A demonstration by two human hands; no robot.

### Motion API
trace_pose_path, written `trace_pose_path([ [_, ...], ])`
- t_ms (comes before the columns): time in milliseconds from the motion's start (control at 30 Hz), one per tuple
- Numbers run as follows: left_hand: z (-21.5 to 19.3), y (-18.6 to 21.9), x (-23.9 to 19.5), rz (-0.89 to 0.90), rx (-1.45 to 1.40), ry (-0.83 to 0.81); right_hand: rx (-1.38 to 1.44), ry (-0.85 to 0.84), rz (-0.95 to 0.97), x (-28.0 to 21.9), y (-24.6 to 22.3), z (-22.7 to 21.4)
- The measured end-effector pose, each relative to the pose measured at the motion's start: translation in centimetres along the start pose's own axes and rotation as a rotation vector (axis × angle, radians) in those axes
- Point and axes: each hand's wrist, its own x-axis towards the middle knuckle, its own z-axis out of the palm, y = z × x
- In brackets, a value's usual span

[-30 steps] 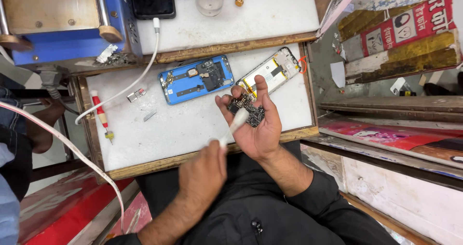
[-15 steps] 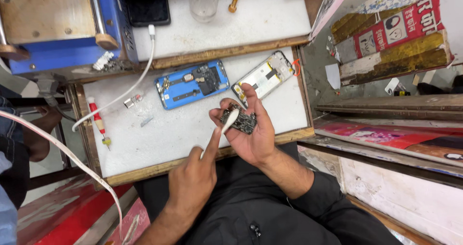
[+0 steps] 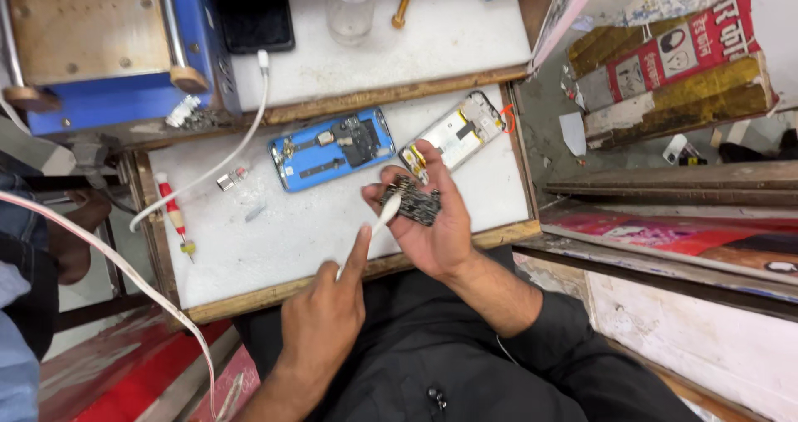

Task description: The person cleans a small electronic circuit board using a cotton swab and a liquid from a spray bottle. They wipe the board thoroughly, then place it on the workbench next to other disassembled phone parts.

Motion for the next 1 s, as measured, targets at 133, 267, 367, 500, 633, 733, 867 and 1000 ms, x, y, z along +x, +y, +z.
trace_pose_path([
  [133,0.4,-0.6,-0.6,0.021,-0.037,0.074,0.033,-0.029,0.055,-0.4,0.4,0.9],
  [267,0.7,-0.8,0.0,0.023,-0.018,0.024,0.005,-0.017,0.023,-0.5,-0.3,0.8],
  [367,1.0,-1.1,-1.8,0.019,-0.04,0.051,0.008,-0.018,0.056,-1.8,0.7,0.5],
  [500,1.1,-2.6,-1.6,0.09,-0.084,0.103,0.068,-0.047,-0.086,-0.3,-1.1,0.9],
  [633,1.8,-4.4,-2.0,-0.049,-0.271,0.179,0.037,-0.063,-0.093,-0.2,-1.4,0.5],
  [733,2.5,-5.8,0.2,-0.039,-0.198,0.363,0.043,-0.054,-0.048,-0.3,0.0,0.8],
  [867,2.7,-7.4,2.4,-0.01,-0.009,0.305,0.033,-0.062,-0.031,-0.8,1.1,1.1],
  [1000,2.4,-6.5,2.2,-0.146,-0.211,0.297,-0.048,-0.048,-0.117,-0.2,0.9,0.2],
])
